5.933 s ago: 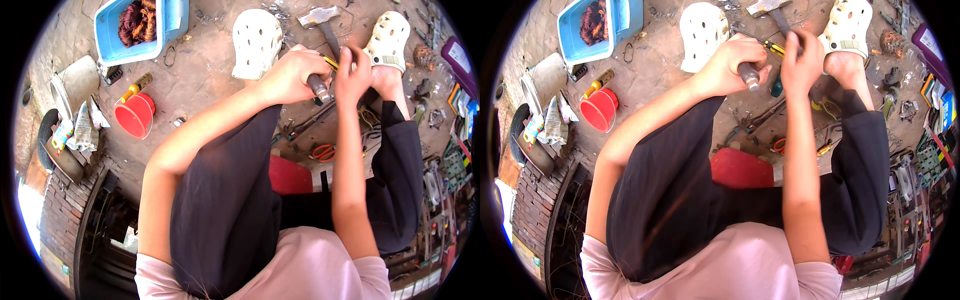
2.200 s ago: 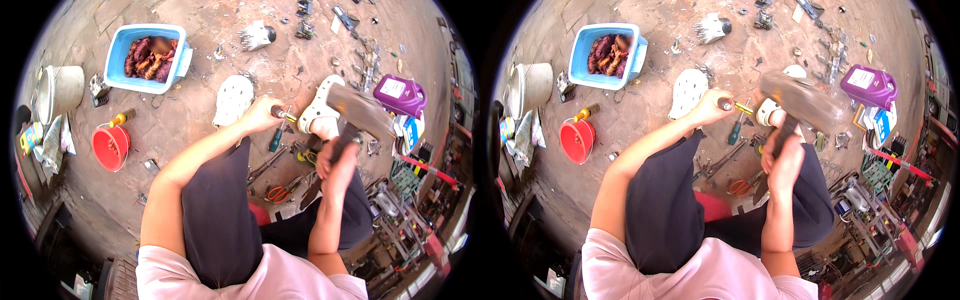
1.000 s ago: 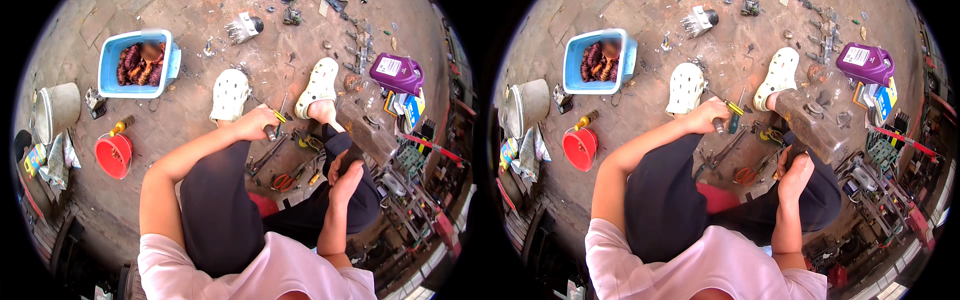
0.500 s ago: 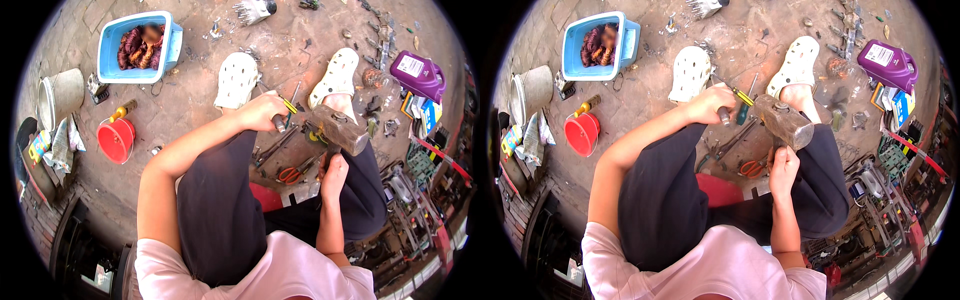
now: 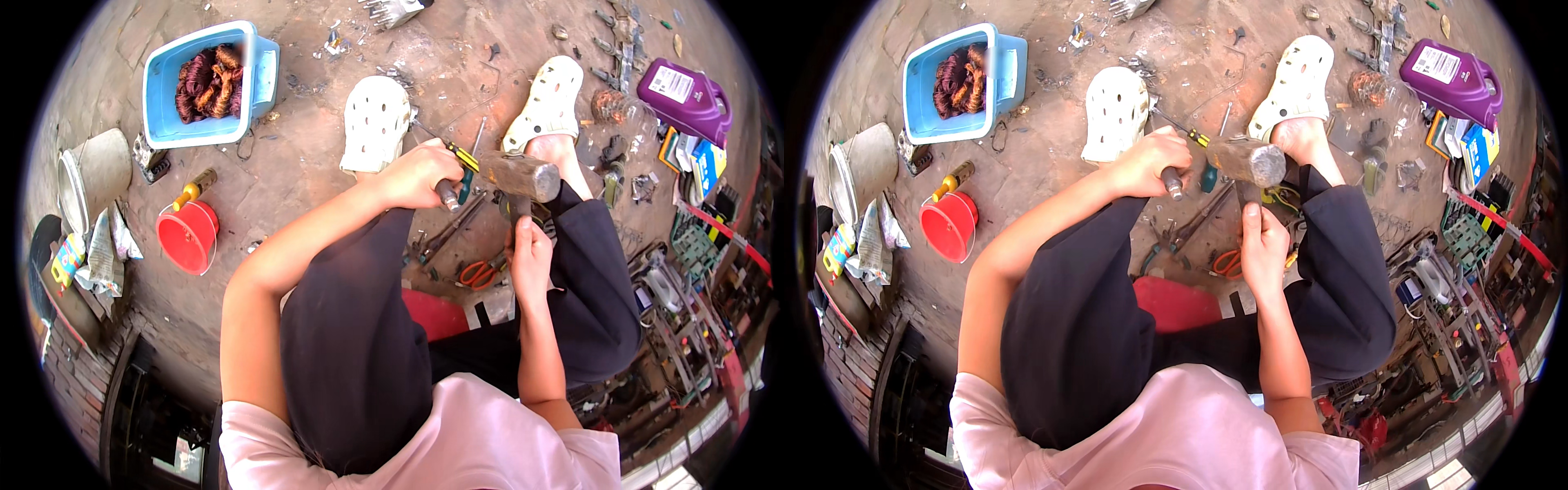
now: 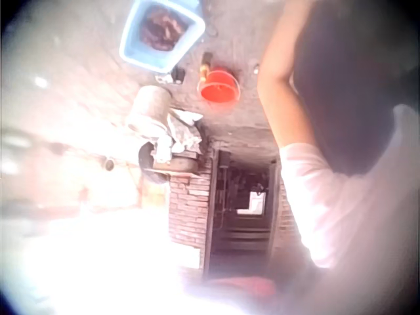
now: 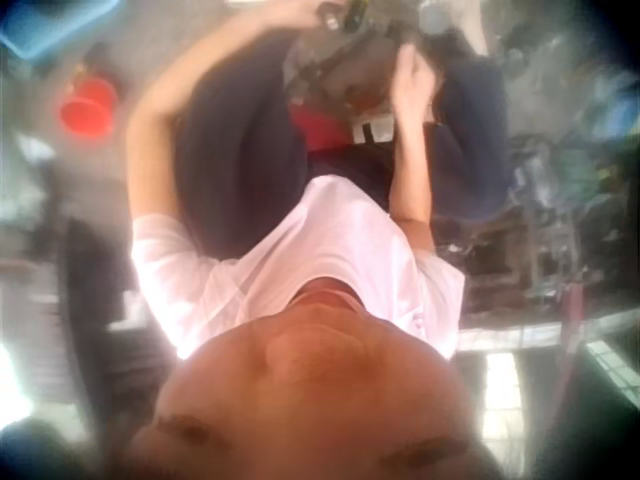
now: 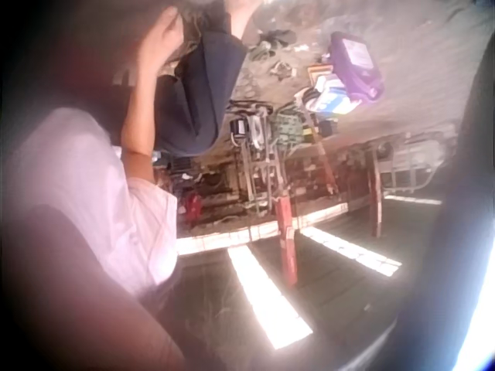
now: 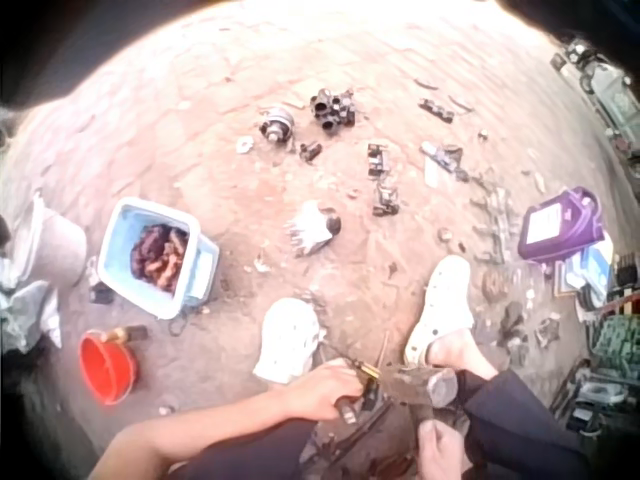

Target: The person sits on the ground and uses a hammer and screwdriver to repeatedly strike and pry a cylindrical metal part. They switch between hammering and prying motions, occasionally rotating the object to access different sides.

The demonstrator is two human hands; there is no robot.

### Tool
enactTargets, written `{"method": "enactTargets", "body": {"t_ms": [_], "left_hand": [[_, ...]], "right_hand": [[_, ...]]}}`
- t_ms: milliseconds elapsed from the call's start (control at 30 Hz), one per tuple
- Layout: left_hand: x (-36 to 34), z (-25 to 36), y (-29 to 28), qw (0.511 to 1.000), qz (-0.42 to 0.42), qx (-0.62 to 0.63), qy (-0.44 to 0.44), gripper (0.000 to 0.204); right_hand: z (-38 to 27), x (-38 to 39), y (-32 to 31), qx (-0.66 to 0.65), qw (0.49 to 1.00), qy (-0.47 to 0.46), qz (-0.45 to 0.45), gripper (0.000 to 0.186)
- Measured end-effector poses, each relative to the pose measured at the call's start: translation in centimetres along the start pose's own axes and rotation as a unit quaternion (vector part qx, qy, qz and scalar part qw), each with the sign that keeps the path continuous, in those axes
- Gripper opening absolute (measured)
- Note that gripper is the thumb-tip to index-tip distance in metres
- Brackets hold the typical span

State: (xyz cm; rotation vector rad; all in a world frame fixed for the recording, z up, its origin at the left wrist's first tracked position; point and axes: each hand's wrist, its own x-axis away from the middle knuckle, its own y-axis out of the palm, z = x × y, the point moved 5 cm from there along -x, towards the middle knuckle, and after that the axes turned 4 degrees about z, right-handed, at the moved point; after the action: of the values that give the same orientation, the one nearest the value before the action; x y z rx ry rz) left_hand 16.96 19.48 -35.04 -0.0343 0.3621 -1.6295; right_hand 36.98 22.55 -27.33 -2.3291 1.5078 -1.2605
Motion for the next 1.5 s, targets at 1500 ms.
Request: {"method": "enactTargets", "body": {"t_ms": [1500], "left_hand": [[0.9, 1.4, -1.3, 0.991, -0.041, 0.082, -0.099, 0.033]], "right_hand": [[2.6, -15.8, 14.2, 0.079, 0.988, 0.060, -0.122, 0.083]]}}
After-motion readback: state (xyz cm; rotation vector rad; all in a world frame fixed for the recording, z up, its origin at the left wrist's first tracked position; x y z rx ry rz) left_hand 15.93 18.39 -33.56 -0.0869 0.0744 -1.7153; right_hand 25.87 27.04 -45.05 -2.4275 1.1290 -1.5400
